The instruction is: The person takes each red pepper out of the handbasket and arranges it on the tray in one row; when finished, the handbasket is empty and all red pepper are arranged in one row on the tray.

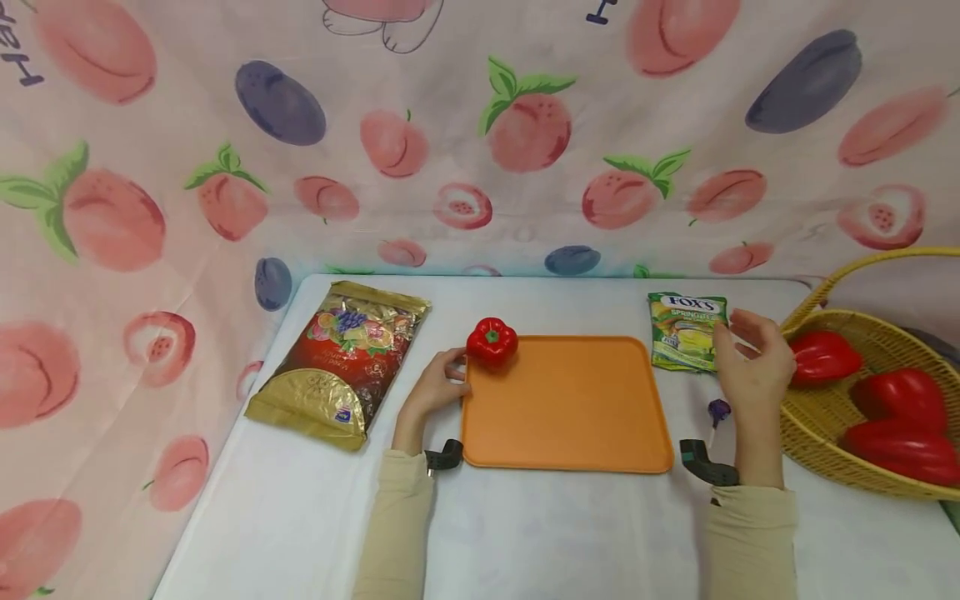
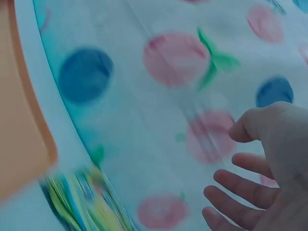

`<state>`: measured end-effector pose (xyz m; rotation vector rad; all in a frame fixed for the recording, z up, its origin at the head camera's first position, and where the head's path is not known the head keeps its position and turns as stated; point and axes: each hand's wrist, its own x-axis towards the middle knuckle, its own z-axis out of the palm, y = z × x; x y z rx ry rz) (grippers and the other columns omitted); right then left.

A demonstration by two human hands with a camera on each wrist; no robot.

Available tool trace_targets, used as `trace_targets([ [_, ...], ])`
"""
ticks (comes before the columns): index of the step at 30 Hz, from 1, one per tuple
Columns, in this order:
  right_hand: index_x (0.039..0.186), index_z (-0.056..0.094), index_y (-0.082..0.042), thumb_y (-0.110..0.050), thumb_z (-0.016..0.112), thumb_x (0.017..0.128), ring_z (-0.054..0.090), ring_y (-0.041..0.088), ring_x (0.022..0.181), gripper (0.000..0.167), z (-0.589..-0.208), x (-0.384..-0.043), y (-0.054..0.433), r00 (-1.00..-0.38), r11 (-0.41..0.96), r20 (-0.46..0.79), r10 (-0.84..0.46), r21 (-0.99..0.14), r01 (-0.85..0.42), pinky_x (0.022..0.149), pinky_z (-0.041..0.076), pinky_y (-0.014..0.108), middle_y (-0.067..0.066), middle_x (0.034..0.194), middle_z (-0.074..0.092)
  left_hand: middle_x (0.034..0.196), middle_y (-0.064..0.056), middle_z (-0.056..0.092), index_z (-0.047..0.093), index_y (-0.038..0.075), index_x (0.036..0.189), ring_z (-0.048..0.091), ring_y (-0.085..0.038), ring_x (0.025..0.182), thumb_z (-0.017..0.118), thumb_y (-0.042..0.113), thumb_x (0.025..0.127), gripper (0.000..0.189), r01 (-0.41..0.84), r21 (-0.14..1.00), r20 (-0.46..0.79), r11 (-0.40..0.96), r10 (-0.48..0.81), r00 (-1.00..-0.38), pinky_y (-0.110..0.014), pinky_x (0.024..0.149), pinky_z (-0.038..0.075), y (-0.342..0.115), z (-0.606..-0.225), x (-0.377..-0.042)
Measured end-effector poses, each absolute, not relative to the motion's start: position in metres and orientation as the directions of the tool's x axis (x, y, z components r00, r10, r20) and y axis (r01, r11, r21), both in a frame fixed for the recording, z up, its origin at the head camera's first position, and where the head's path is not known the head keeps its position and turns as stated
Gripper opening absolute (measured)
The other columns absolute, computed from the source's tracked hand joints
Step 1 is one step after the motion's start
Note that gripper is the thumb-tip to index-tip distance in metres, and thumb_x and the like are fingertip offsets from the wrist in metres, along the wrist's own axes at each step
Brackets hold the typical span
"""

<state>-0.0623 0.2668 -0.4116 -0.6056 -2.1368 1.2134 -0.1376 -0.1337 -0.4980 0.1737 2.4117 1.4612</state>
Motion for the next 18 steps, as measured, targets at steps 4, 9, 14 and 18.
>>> trace_targets([
  [4, 0.120, 0.070, -0.012, -0.026, 0.065, 0.090, 0.055, -0.004, 0.085, 0.033, -0.412, -0.052, 0.300, -0.635, 0.417, 0.213, 0.742, -0.889, 0.189, 0.077, 0.043, 0.012, -0.009, 0.099, 0.066, 0.127, -0.015, 0.054, 0.051, 0.003, 0.141, 0.062, -0.027, 0.101, 0.070, -0.004, 0.076, 0.068, -0.068, 0.883, -0.208, 0.464, 0.257, -0.944, -0.035, 0.079, 0.054, -0.137, -0.501, -0.134],
  [9, 0.125, 0.067, -0.013, -0.030, 0.063, 0.087, 0.054, 0.000, 0.091, 0.042, -0.411, -0.044, 0.340, -0.558, 0.350, 0.113, 0.822, -0.873, 0.339, 0.087, 0.038, 0.017, -0.024, 0.088, 0.051, 0.127, -0.015, 0.055, 0.052, 0.004, 0.140, 0.062, -0.026, 0.099, 0.069, -0.005, 0.076, 0.067, -0.074, 0.884, -0.206, 0.461, 0.243, -0.948, -0.034, 0.077, 0.054, -0.138, -0.502, -0.134],
  [14, 0.144, 0.047, -0.006, -0.036, 0.055, 0.088, 0.034, 0.033, 0.135, 0.064, -0.411, -0.040, 0.370, -0.541, 0.292, -0.053, 0.839, -0.796, 0.530, 0.112, 0.025, 0.047, 0.004, 0.118, 0.054, 0.128, -0.017, 0.053, 0.051, 0.003, 0.141, 0.062, -0.027, 0.099, 0.069, -0.005, 0.076, 0.068, -0.055, 0.890, -0.197, 0.453, 0.274, -0.941, -0.033, 0.077, 0.054, -0.135, -0.501, -0.136],
  [18, 0.151, 0.027, 0.003, -0.037, 0.050, 0.088, 0.023, 0.047, 0.139, 0.078, -0.415, -0.040, 0.384, -0.582, 0.298, -0.131, 0.803, -0.756, 0.582, 0.113, 0.019, 0.057, 0.030, 0.150, 0.028, 0.128, -0.017, 0.054, 0.051, 0.002, 0.141, 0.063, -0.027, 0.099, 0.070, -0.005, 0.076, 0.068, -0.051, 0.886, -0.197, 0.461, 0.275, -0.941, -0.033, 0.077, 0.054, -0.134, -0.499, -0.136],
])
